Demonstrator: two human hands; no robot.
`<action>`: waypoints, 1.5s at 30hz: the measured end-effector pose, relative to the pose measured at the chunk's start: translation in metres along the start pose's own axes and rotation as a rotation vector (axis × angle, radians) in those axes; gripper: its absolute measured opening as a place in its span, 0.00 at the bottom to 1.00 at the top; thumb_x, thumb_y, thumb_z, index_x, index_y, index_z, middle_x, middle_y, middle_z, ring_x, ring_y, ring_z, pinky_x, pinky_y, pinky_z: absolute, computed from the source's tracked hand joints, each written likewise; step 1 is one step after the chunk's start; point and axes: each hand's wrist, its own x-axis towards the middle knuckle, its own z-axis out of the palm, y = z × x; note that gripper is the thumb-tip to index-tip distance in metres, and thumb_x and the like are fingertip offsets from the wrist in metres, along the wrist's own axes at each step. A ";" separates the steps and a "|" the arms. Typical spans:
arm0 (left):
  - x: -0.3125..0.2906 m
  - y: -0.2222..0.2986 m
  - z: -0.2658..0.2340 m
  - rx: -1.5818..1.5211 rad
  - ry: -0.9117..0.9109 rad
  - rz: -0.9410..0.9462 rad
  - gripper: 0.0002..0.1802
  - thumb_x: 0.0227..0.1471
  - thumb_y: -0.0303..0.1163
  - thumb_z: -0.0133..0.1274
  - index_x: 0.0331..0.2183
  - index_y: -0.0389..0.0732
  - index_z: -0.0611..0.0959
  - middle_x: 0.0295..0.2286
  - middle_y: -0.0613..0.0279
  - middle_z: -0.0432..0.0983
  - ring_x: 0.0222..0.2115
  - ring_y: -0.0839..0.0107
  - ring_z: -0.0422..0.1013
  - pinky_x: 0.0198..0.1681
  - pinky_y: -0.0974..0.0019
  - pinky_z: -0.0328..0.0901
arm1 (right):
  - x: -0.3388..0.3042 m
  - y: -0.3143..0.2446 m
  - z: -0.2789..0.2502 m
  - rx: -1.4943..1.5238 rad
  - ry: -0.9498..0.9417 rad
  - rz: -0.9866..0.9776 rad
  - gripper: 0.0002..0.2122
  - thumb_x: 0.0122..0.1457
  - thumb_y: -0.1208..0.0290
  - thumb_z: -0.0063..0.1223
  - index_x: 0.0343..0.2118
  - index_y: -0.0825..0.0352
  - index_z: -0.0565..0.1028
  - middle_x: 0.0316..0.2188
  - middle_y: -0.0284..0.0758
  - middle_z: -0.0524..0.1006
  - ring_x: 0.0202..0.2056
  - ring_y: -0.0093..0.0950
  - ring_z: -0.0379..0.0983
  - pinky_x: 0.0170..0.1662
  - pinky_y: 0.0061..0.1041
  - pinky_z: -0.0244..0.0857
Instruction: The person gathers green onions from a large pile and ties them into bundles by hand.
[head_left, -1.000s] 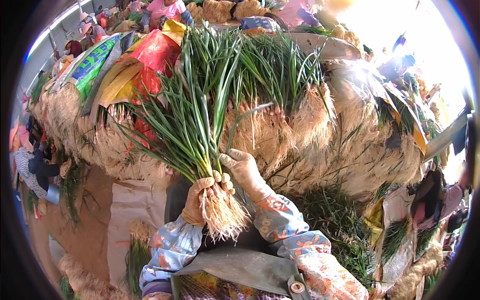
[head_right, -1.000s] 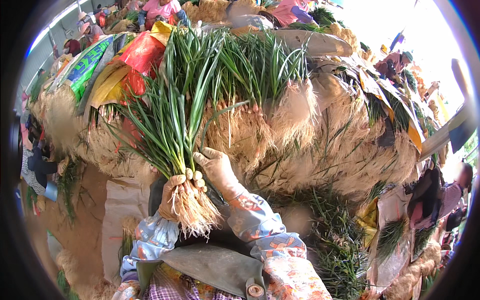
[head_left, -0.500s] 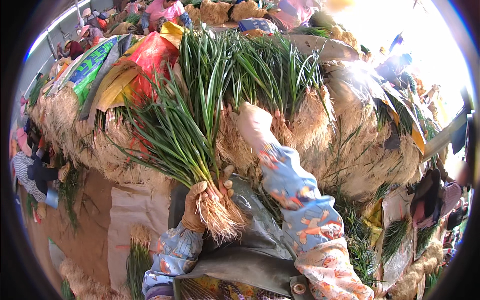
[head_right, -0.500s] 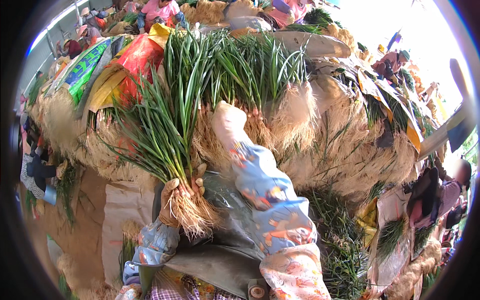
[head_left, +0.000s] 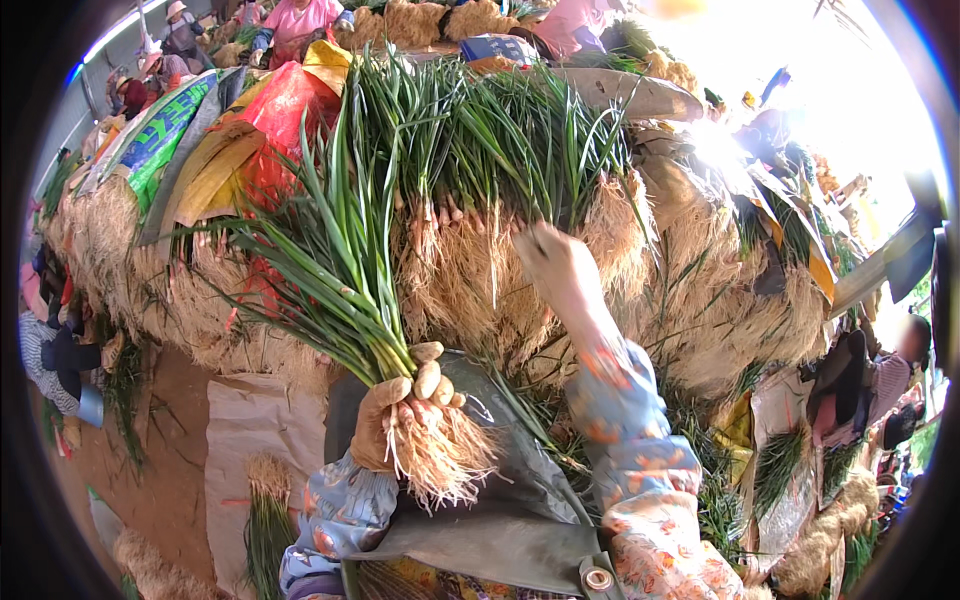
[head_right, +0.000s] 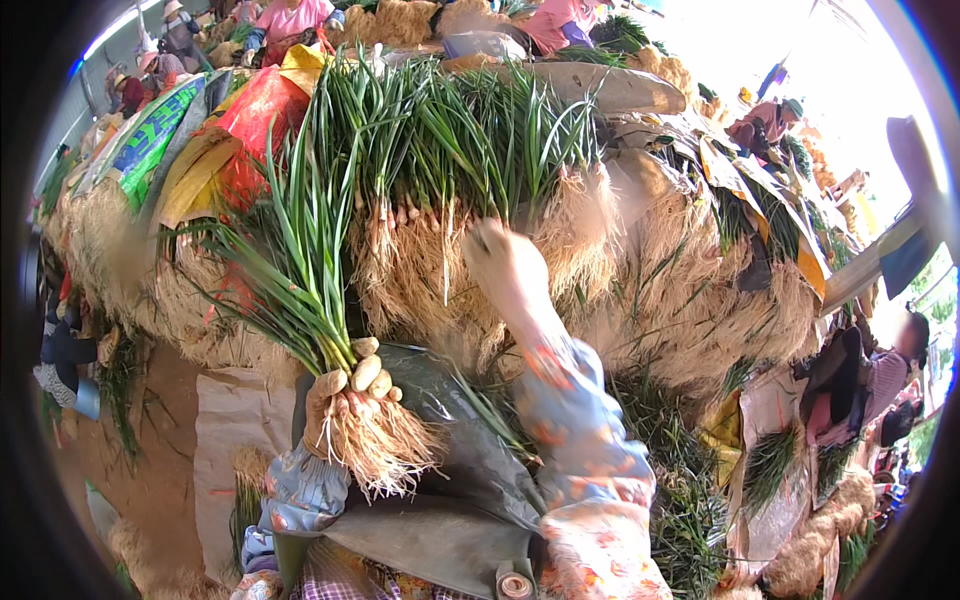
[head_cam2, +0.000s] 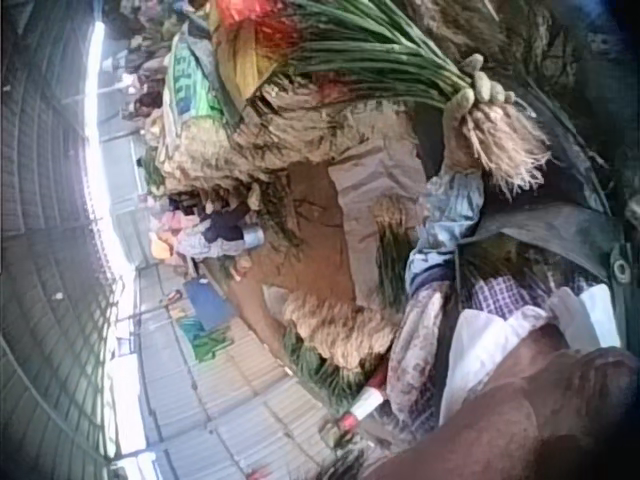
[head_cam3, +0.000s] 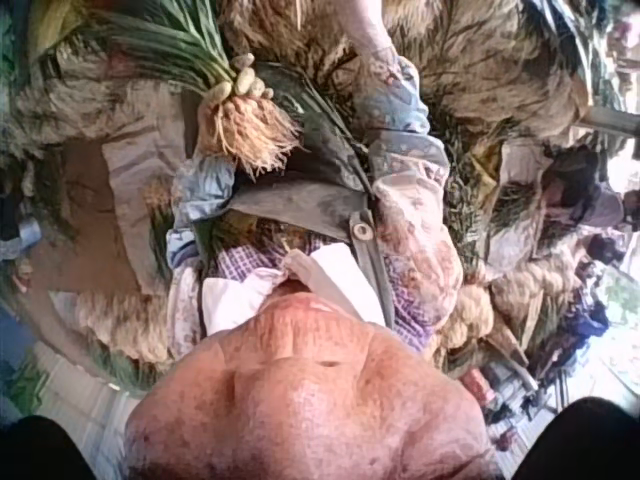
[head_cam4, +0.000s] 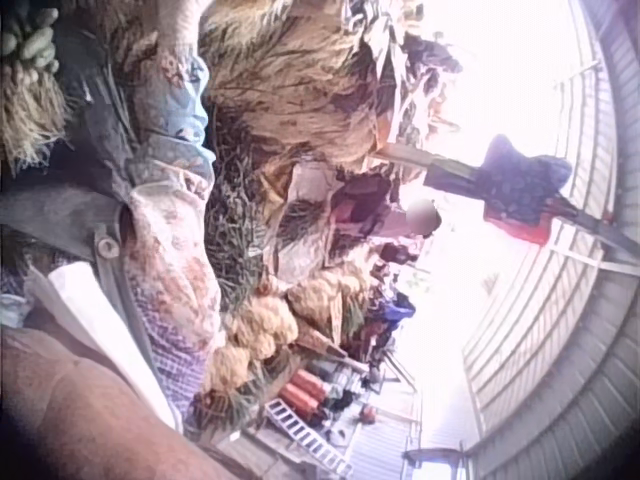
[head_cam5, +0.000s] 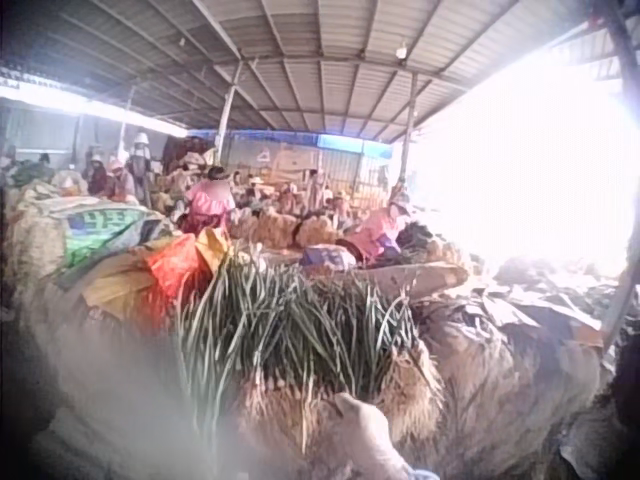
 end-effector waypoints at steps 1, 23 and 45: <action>0.004 -0.002 0.000 0.040 0.028 -0.002 0.27 0.47 0.35 0.49 0.49 0.35 0.66 0.26 0.66 0.65 0.34 0.69 0.65 0.48 0.60 0.60 | 0.021 -0.018 0.002 -0.052 0.048 0.025 0.15 0.55 0.57 0.47 0.26 0.66 0.71 0.18 0.40 0.73 0.23 0.30 0.72 0.30 0.29 0.66; 0.000 0.004 -0.011 -0.015 0.042 -0.035 0.21 0.46 0.35 0.51 0.42 0.37 0.69 0.25 0.66 0.66 0.32 0.69 0.66 0.44 0.59 0.62 | -0.091 0.081 0.021 -0.179 -0.994 -0.542 0.12 0.60 0.63 0.38 0.37 0.67 0.70 0.32 0.34 0.75 0.29 0.14 0.69 0.20 0.11 0.63; 0.000 -0.004 0.002 -0.008 -0.078 0.024 0.17 0.42 0.34 0.52 0.35 0.43 0.66 0.24 0.63 0.62 0.26 0.70 0.62 0.34 0.63 0.60 | -0.058 0.060 0.054 0.177 -0.581 0.209 0.09 0.57 0.66 0.44 0.32 0.63 0.75 0.21 0.33 0.76 0.19 0.27 0.71 0.23 0.24 0.68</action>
